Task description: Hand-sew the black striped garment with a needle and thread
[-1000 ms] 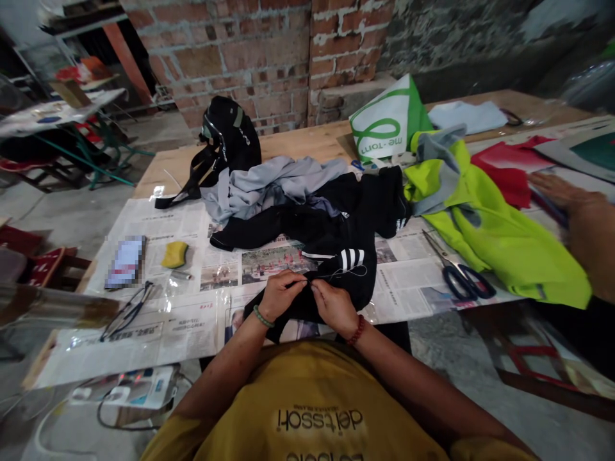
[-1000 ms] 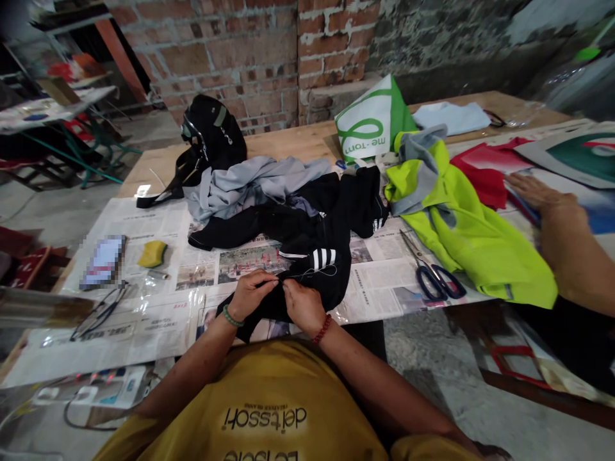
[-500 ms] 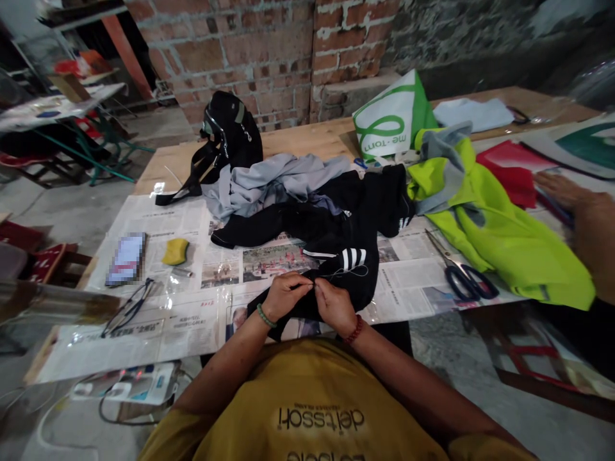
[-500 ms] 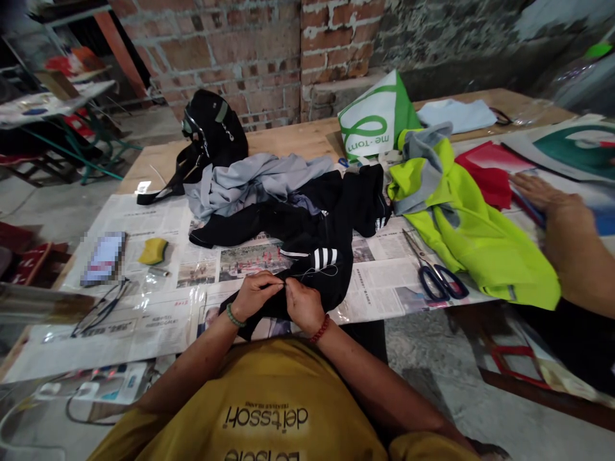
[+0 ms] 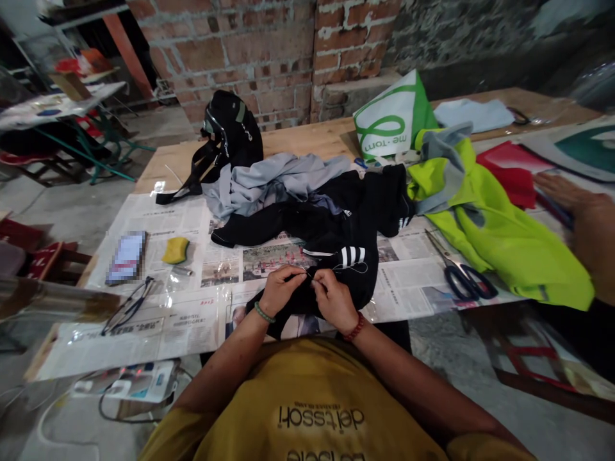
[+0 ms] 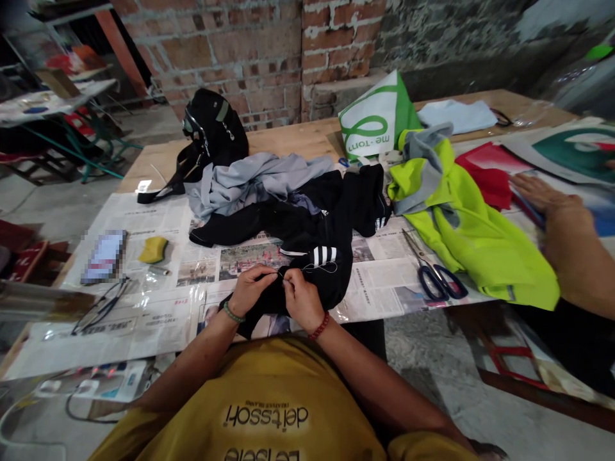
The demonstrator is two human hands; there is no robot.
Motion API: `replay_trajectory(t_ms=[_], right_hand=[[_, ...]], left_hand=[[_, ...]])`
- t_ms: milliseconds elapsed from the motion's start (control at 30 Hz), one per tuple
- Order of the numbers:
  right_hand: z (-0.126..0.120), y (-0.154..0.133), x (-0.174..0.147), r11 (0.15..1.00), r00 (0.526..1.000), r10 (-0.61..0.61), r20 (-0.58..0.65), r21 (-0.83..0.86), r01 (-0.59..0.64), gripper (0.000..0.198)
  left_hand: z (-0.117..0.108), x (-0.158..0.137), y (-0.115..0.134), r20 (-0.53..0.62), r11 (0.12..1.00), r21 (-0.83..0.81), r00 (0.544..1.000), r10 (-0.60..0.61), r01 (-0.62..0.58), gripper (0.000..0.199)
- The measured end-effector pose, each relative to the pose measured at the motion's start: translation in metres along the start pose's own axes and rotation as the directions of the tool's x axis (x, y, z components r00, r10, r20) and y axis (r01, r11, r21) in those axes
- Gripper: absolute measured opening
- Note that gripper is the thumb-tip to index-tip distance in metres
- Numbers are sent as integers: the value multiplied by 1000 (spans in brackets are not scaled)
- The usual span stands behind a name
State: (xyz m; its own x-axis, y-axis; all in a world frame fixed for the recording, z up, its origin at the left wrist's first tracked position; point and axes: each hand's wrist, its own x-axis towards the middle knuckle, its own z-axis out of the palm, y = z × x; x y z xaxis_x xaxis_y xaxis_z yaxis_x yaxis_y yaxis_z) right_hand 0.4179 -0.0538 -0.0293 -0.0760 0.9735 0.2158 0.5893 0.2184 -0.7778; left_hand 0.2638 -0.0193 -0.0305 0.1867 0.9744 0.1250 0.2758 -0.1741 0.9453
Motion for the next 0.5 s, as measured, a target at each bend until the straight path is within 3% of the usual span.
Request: replay_trajectory(t_ms=[167, 267, 400, 500], right_hand=[[9, -3, 11, 999, 998, -43, -35, -14, 43, 11], [4, -9, 10, 998, 997, -63, 33, -25, 64, 18], [-34, -25, 8, 983, 971, -116, 208, -117, 142, 33], [-70, -35, 20, 972, 987, -152, 57, -170, 160, 30]], left_hand=[[0, 0, -1, 43, 998, -49, 998, 37, -34, 13], [-1, 1, -3, 22, 996, -74, 998, 57, -55, 13], [-1, 1, -5, -2, 995, -92, 999, 45, -45, 13], [0, 0, -3, 13, 995, -95, 1000, 5, -4, 14]])
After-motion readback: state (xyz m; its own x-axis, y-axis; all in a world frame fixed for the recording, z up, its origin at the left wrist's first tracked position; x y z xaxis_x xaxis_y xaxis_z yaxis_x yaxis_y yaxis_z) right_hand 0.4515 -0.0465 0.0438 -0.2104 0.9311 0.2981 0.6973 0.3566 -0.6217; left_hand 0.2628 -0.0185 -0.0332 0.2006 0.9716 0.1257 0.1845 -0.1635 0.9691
